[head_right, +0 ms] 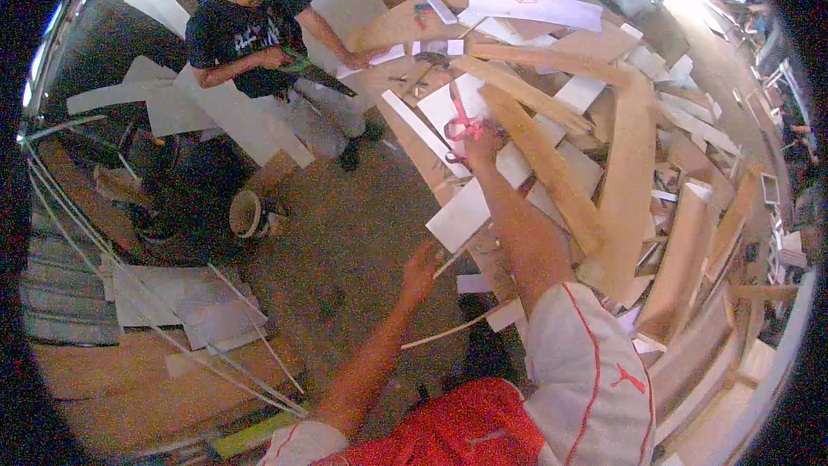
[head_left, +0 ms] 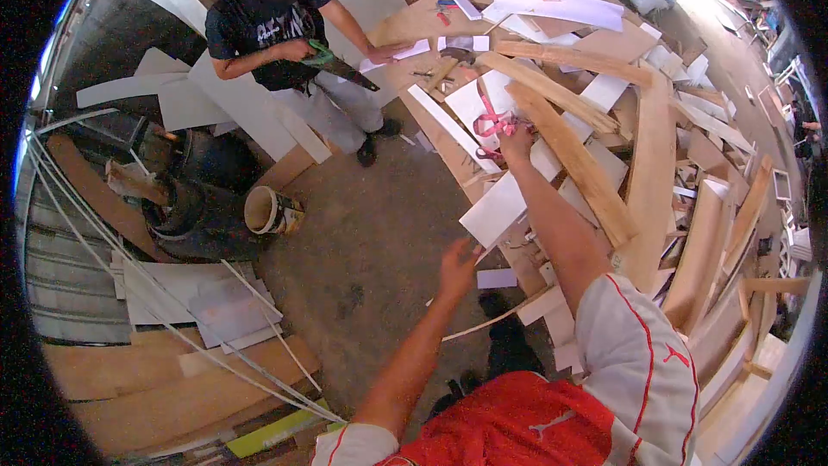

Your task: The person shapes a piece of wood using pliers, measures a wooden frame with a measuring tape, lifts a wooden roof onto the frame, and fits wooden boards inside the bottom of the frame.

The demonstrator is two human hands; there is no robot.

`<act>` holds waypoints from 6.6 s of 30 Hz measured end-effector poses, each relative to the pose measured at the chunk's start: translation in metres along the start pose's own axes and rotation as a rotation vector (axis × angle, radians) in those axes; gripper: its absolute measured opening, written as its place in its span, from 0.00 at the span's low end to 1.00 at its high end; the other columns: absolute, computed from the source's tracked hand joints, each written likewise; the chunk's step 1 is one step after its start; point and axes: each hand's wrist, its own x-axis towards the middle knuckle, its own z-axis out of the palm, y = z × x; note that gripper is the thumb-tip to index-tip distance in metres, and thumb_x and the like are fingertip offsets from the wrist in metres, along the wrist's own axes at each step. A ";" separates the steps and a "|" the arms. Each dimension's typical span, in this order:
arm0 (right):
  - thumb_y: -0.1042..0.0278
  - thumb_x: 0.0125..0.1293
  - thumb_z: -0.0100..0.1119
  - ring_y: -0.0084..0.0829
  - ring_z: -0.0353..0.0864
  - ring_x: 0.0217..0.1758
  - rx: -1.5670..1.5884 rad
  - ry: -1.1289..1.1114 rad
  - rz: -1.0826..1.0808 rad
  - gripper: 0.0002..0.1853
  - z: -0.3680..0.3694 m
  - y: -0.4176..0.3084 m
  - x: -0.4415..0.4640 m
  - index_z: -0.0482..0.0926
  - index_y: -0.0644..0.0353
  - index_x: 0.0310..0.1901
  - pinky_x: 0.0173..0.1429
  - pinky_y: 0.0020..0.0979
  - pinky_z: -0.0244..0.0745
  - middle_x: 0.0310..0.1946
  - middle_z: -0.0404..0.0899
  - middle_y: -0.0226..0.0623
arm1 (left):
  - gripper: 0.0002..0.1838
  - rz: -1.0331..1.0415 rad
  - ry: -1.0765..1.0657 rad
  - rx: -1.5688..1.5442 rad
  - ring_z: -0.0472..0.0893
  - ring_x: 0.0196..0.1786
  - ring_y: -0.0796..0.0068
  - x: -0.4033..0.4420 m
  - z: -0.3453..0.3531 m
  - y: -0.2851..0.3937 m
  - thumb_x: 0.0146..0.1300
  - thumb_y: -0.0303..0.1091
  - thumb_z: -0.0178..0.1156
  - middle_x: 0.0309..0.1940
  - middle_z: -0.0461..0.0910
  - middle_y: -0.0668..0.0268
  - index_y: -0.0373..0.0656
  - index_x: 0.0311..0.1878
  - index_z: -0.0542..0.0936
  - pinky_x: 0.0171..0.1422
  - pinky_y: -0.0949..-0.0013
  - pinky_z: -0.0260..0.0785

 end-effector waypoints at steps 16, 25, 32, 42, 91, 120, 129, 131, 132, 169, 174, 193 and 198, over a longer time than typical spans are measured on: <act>0.65 0.64 0.68 0.41 0.82 0.54 0.024 -0.063 -0.064 0.21 -0.270 -0.040 -0.290 0.80 0.65 0.56 0.60 0.39 0.76 0.52 0.81 0.49 | 0.15 0.027 -0.155 -0.238 0.81 0.38 0.76 -0.204 -0.081 -0.033 0.71 0.40 0.65 0.34 0.86 0.65 0.35 0.49 0.85 0.46 0.68 0.74; 0.66 0.66 0.66 0.35 0.85 0.46 0.102 0.088 0.108 0.18 -0.408 0.001 -0.526 0.81 0.64 0.56 0.51 0.37 0.80 0.48 0.85 0.45 | 0.14 0.041 -0.442 -0.328 0.79 0.33 0.79 -0.334 -0.061 -0.104 0.71 0.39 0.64 0.29 0.82 0.70 0.36 0.46 0.86 0.42 0.71 0.72; 0.65 0.66 0.66 0.35 0.86 0.47 0.025 0.247 0.292 0.17 -0.508 -0.025 -0.670 0.81 0.64 0.54 0.52 0.35 0.80 0.47 0.86 0.43 | 0.13 0.095 -0.777 -0.389 0.81 0.35 0.78 -0.449 -0.005 -0.081 0.71 0.40 0.65 0.36 0.83 0.69 0.38 0.46 0.85 0.42 0.71 0.74; 0.65 0.67 0.66 0.33 0.86 0.44 0.060 0.428 0.376 0.15 -0.713 -0.002 -0.860 0.82 0.64 0.51 0.52 0.37 0.81 0.43 0.86 0.43 | 0.17 0.251 -1.283 -0.358 0.81 0.42 0.78 -0.698 0.125 0.009 0.74 0.41 0.62 0.43 0.84 0.66 0.35 0.54 0.80 0.44 0.70 0.74; 0.63 0.69 0.62 0.42 0.86 0.49 0.090 0.073 0.066 0.17 -1.524 0.555 -0.827 0.82 0.65 0.53 0.55 0.40 0.80 0.47 0.84 0.48 | 0.14 0.172 -1.051 -0.538 0.78 0.45 0.80 -1.227 0.907 0.277 0.80 0.41 0.52 0.47 0.79 0.68 0.41 0.55 0.76 0.48 0.73 0.73; 0.52 0.65 0.66 0.51 0.82 0.56 -0.091 -0.668 -0.035 0.29 -1.605 0.839 -0.319 0.78 0.65 0.60 0.60 0.43 0.78 0.53 0.82 0.54 | 0.36 -0.493 -0.303 -0.488 0.81 0.57 0.58 -0.916 1.362 0.380 0.71 0.56 0.61 0.53 0.82 0.48 0.29 0.64 0.74 0.60 0.59 0.73; 0.57 0.64 0.65 0.49 0.83 0.57 -0.099 -1.031 -0.133 0.24 -1.600 0.876 -0.153 0.81 0.67 0.56 0.62 0.43 0.76 0.51 0.83 0.55 | 0.31 -0.428 0.191 0.067 0.81 0.60 0.42 -0.907 1.389 0.333 0.74 0.59 0.50 0.52 0.84 0.45 0.40 0.57 0.83 0.64 0.50 0.71; 0.57 0.64 0.65 0.50 0.84 0.56 -0.110 -1.034 -0.169 0.24 -1.593 0.881 -0.123 0.81 0.67 0.56 0.61 0.42 0.77 0.50 0.84 0.56 | 0.31 -0.545 0.232 0.196 0.81 0.59 0.43 -0.914 1.371 0.358 0.74 0.59 0.50 0.52 0.84 0.46 0.40 0.57 0.84 0.63 0.50 0.71; 0.57 0.64 0.65 0.50 0.84 0.55 -0.118 -1.052 -0.161 0.24 -1.587 0.882 -0.111 0.81 0.67 0.56 0.61 0.42 0.77 0.49 0.84 0.56 | 0.31 -0.607 0.246 0.260 0.81 0.59 0.43 -0.918 1.364 0.364 0.74 0.59 0.50 0.51 0.85 0.46 0.40 0.57 0.84 0.63 0.50 0.72; 0.56 0.57 0.73 0.53 0.76 0.63 -0.611 -1.224 -0.962 0.41 -1.214 0.840 0.132 0.65 0.64 0.69 0.60 0.51 0.76 0.61 0.73 0.54 | 0.51 -0.372 0.515 0.732 0.68 0.68 0.42 -0.687 1.445 0.457 0.54 0.61 0.70 0.68 0.69 0.49 0.39 0.74 0.66 0.69 0.41 0.64; 0.57 0.57 0.76 0.43 0.85 0.44 -0.503 -1.608 -0.355 0.33 -1.229 0.805 0.177 0.71 0.65 0.57 0.40 0.43 0.80 0.43 0.81 0.49 | 0.45 -0.454 0.585 0.707 0.69 0.66 0.43 -0.697 1.428 0.474 0.56 0.60 0.69 0.65 0.70 0.50 0.44 0.72 0.69 0.67 0.43 0.66; 0.73 0.69 0.61 0.29 0.85 0.27 -0.198 -1.875 0.314 0.09 -1.361 0.875 0.174 0.76 0.63 0.48 0.28 0.33 0.82 0.30 0.83 0.36 | 0.21 -0.249 0.740 0.656 0.69 0.66 0.45 -0.616 1.423 0.499 0.68 0.51 0.61 0.61 0.73 0.52 0.55 0.60 0.82 0.70 0.41 0.60; 0.71 0.73 0.58 0.27 0.87 0.32 -0.304 -1.874 0.210 0.10 -1.351 0.861 0.175 0.76 0.64 0.51 0.31 0.33 0.83 0.34 0.83 0.35 | 0.19 -0.270 0.726 0.628 0.69 0.66 0.44 -0.615 1.424 0.499 0.69 0.50 0.59 0.61 0.73 0.52 0.56 0.59 0.83 0.71 0.40 0.60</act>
